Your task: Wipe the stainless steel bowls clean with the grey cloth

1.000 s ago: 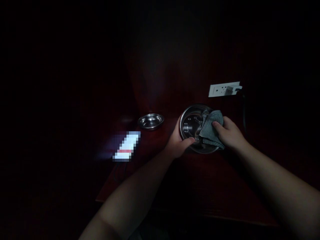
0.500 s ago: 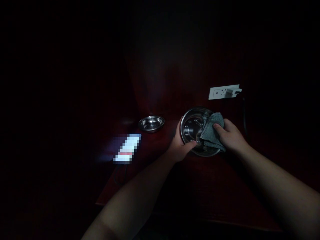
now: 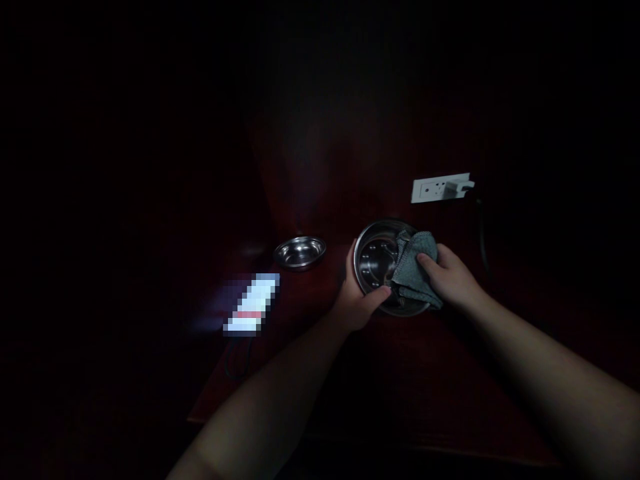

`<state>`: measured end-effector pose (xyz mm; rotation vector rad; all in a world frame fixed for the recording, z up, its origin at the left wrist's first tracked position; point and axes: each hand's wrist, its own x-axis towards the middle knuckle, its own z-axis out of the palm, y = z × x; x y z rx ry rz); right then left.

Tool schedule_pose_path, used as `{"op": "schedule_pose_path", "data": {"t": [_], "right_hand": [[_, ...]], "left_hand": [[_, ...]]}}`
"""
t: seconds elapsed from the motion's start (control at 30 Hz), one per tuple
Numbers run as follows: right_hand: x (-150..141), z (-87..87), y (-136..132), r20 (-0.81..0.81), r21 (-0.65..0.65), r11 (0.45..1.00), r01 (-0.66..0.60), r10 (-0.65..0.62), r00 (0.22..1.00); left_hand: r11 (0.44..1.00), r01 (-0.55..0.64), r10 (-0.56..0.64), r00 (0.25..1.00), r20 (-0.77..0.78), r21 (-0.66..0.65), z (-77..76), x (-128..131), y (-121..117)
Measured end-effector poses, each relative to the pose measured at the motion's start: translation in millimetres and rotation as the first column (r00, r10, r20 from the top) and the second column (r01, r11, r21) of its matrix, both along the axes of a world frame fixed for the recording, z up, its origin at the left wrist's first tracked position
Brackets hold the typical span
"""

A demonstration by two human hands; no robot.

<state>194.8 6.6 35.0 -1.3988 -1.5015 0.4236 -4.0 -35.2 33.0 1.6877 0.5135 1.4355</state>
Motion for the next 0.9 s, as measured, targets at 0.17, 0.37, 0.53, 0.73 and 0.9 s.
{"op": "schedule_pose_path", "data": {"t": [0.17,0.37,0.53,0.73,0.9], "right_hand": [[0.5,-1.2,1.1,-0.002,0.020,1.000,-0.017,0.017,1.000],[0.4,1.5,-0.9,-0.019,0.020,0.999,-0.043,0.043,0.999],[2.9,2.1,-0.8,0.023,0.050,0.998,-0.023,0.022,0.999],[3.6,2.4,-0.3,-0.009,0.009,1.000,-0.014,0.015,1.000],[0.1,5.3,-3.2,-0.110,0.038,0.999,-0.028,0.032,0.993]], "left_hand": [[1.000,0.007,-0.007,1.000,0.009,0.020,0.8,-1.9,1.4],[1.000,0.013,-0.013,1.000,0.002,0.001,-0.3,-2.7,4.8],[1.000,0.019,-0.019,1.000,-0.021,0.001,1.7,-3.7,4.6],[0.998,0.034,-0.033,0.999,-0.019,0.053,3.0,-2.2,1.7],[0.993,0.061,-0.064,0.998,0.028,0.102,0.6,2.4,-2.9]]}}
